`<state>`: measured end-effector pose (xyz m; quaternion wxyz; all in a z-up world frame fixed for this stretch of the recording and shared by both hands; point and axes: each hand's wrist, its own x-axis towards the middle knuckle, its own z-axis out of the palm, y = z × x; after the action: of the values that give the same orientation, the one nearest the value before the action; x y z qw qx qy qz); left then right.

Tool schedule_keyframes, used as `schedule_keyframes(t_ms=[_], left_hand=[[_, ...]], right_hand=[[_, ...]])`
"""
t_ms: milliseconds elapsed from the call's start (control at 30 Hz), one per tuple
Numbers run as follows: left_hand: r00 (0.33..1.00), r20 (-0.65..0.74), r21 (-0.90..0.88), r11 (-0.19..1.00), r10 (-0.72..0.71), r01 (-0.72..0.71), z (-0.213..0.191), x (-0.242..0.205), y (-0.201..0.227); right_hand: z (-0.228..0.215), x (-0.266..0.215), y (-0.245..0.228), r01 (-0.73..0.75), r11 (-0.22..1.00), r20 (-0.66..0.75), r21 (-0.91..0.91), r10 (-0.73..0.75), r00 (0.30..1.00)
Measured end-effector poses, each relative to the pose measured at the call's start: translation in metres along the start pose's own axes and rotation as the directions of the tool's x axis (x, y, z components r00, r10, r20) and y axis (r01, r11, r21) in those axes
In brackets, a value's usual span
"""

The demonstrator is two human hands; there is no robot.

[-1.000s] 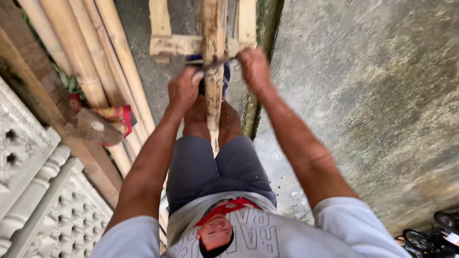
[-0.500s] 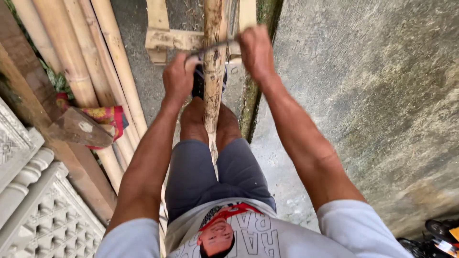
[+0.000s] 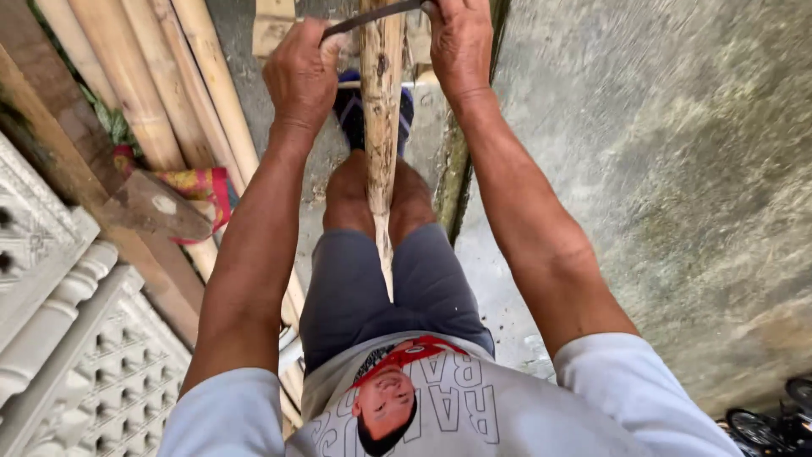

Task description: The person shaves and strips a bamboo pole using a curved blade and a larger flat blade, handling the pole while seated and standing.

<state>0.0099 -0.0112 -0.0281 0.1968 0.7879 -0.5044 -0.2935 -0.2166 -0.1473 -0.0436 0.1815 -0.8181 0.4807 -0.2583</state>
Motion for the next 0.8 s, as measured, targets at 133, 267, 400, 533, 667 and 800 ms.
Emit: schedule_keyframes(t_ms=[133, 267, 400, 533, 667, 800], left_hand=[[0.966, -0.095, 0.087, 0.969, 0.240, -0.232, -0.014, -0.045, 0.004], [0.997, 0.062, 0.073, 0.996, 0.040, -0.044, -0.030, -0.022, 0.003], [0.997, 0.026, 0.056, 0.996, 0.072, -0.073, -0.032, -0.009, 0.002], [0.980, 0.012, 0.017, 0.980, 0.199, -0.199, -0.030, -0.044, 0.007], [0.996, 0.052, 0.104, 0.992, 0.073, -0.078, -0.036, -0.029, 0.010], [0.982, -0.071, 0.075, 0.982, 0.177, -0.172, -0.038, 0.006, 0.008]], right_hand=[[0.003, -0.046, -0.027, -0.341, 0.912, 0.440, -0.229, 0.410, 0.799], [0.012, -0.053, -0.027, -0.182, 0.983, 0.199, -0.040, 0.186, 0.962], [0.030, -0.024, -0.016, -0.284, 0.956, 0.140, -0.075, 0.292, 0.946], [-0.010, -0.092, -0.052, -0.199, 0.972, 0.143, 0.126, 0.181, 0.973], [0.005, -0.057, -0.038, -0.267, 0.961, 0.253, 0.072, 0.242, 0.937], [0.025, -0.020, -0.003, -0.096, 0.995, 0.118, -0.004, 0.096, 0.988]])
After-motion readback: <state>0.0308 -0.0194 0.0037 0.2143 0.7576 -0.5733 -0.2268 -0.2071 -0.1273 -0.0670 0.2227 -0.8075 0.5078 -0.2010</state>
